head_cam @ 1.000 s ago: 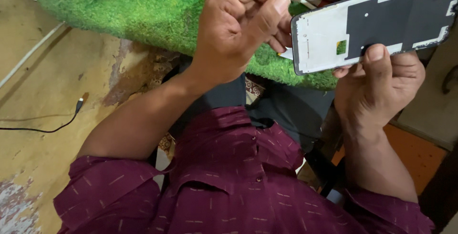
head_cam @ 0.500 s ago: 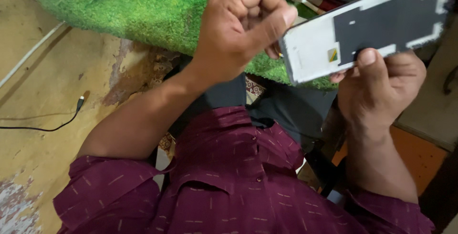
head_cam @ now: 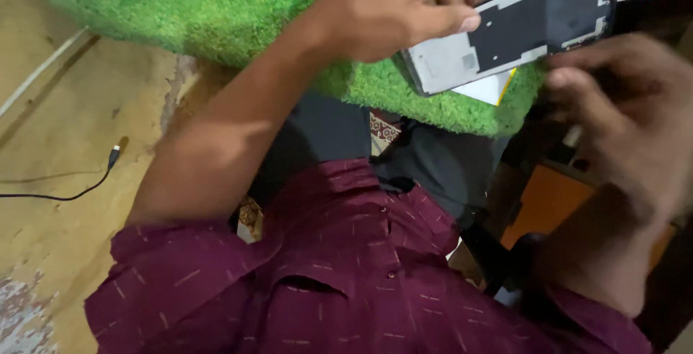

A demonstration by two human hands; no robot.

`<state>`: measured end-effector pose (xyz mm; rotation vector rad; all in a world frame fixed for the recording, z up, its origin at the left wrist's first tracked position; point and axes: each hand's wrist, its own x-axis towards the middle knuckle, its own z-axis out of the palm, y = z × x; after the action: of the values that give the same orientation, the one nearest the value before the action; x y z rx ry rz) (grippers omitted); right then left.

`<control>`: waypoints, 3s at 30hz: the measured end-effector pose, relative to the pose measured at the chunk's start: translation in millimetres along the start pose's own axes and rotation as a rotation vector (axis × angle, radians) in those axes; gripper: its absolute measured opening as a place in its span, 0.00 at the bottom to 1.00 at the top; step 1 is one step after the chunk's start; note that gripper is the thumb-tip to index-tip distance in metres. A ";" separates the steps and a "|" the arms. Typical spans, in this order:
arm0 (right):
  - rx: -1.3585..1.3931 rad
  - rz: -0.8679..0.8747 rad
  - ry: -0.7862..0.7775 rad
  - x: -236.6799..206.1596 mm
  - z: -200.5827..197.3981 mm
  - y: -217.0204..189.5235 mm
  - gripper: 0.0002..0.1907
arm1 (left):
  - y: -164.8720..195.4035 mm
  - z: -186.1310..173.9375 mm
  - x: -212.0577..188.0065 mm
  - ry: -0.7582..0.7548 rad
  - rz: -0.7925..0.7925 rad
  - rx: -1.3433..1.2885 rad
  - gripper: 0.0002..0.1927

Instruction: The person holds a disassembled phone midframe and works on its back housing, peeling a small liner and pressing a black adhesive layer along the edges by hand. They rotate the phone to reach different sides and press the adhesive down around the frame throughout the clip.

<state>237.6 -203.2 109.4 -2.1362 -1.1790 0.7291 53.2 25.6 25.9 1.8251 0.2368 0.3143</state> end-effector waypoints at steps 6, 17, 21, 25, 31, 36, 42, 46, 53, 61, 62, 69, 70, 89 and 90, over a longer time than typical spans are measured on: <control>0.034 -0.239 -0.010 -14.2 10.6 -25.7 0.02 | 3.5 -0.8 14.3 -0.036 0.064 0.116 0.12; -0.042 -0.592 0.040 28.2 71.2 -31.1 0.05 | -3.7 5.9 4.6 0.094 0.278 0.286 0.13; -0.020 -0.603 0.038 21.0 72.6 -29.8 0.06 | -2.2 0.9 -0.3 -0.043 0.261 0.007 0.13; -0.094 -0.608 0.084 20.5 76.5 -21.2 0.05 | 1.0 -1.4 4.0 -0.163 0.043 -0.071 0.14; -0.098 -0.712 0.116 29.7 80.9 -14.9 0.07 | 1.4 -6.8 8.1 -0.240 0.071 -0.133 0.14; -0.131 -0.716 0.128 31.4 82.0 -19.1 0.06 | -0.2 -6.3 6.3 -0.235 0.014 -0.123 0.14; -0.083 -0.710 0.140 28.4 84.6 -21.4 0.05 | -6.3 -5.2 5.5 -0.232 0.106 -0.069 0.13; -0.075 -0.673 0.133 25.0 87.1 -22.7 0.03 | -9.0 -4.5 5.5 -0.241 0.117 -0.083 0.13; -0.026 -0.627 0.164 23.2 90.5 -26.6 0.04 | -3.2 -7.1 5.7 -0.212 0.182 -0.079 0.13; 0.035 -0.601 0.137 19.2 99.9 -23.3 0.03 | -8.7 -4.7 7.8 -0.272 0.208 -0.145 0.11; 0.018 -0.593 0.126 18.2 100.0 -23.8 0.04 | -10.8 -3.6 8.6 -0.291 0.170 -0.150 0.11; -0.303 -0.702 0.010 29.4 80.5 -29.9 0.07 | -15.7 -1.3 7.5 -0.244 0.161 -0.067 0.11; -0.323 -0.699 -0.006 30.0 77.6 -30.0 0.08 | -15.3 -1.2 7.5 -0.242 0.147 -0.051 0.11; -0.233 -0.662 0.085 25.1 84.9 -32.2 0.05 | -10.7 -4.4 7.0 -0.246 0.154 -0.087 0.13; -0.218 -0.674 0.091 25.8 85.5 -32.9 0.05 | -10.8 -5.6 7.3 -0.241 0.174 -0.058 0.13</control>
<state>171.7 -147.0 70.3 -1.7233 -1.8469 0.2046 58.2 35.9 17.5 1.8099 -0.0981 0.2171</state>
